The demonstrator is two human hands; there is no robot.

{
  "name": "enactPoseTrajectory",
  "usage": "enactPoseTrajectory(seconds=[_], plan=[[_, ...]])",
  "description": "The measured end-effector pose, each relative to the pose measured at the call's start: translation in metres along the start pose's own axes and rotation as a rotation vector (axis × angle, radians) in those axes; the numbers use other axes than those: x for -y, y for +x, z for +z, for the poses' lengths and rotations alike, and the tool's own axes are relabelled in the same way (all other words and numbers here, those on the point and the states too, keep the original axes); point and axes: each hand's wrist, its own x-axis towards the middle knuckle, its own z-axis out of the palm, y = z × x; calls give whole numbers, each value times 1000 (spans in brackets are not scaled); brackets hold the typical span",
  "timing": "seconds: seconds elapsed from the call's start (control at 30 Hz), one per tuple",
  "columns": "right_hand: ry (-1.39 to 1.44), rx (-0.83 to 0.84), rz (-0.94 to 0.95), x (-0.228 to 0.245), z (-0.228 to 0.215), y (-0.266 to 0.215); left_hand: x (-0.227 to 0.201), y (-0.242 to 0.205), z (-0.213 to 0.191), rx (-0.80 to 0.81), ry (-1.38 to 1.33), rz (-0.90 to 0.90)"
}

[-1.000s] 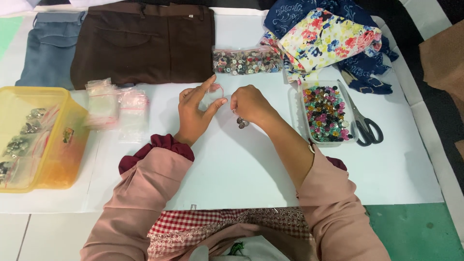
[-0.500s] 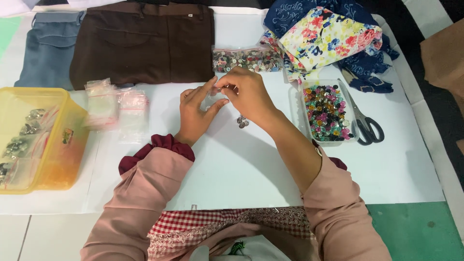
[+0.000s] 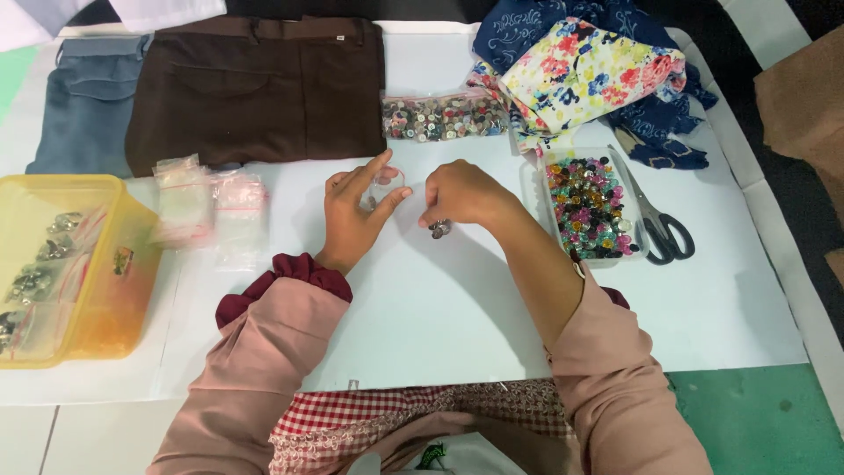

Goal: The person sorts buttons by selecting individual buttons from a container and placing them into a small plastic bag.

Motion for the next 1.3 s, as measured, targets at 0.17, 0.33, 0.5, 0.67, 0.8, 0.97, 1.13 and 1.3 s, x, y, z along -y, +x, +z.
enactPoseTrajectory(seconds=[0.17,0.33,0.5,0.67,0.8,0.97,1.13,1.3], plan=[[21,55,10,-9,19,13,0,-1,2,-5,-7,-14],[55,31,-31,-20,22,21,-1,-2,3,-15,-13,-2],[172,-365,-166,-17,-7,11,1,-2,4,-34,-24,-13],[406,-515,-335,17,-20,-11,3,-4,6,-24,-23,-14],[509,-483,-392,27,-7,-8,11,-7,10,-20,-26,-33],[275,-480,-321,11,-20,-10,5,-2,8,-29,-35,-32],[-141,44,-39,27,-24,-25,9,-4,5,-12,-47,-38],[-34,259,-136,1,8,0,9,-5,6,-12,-63,-67]])
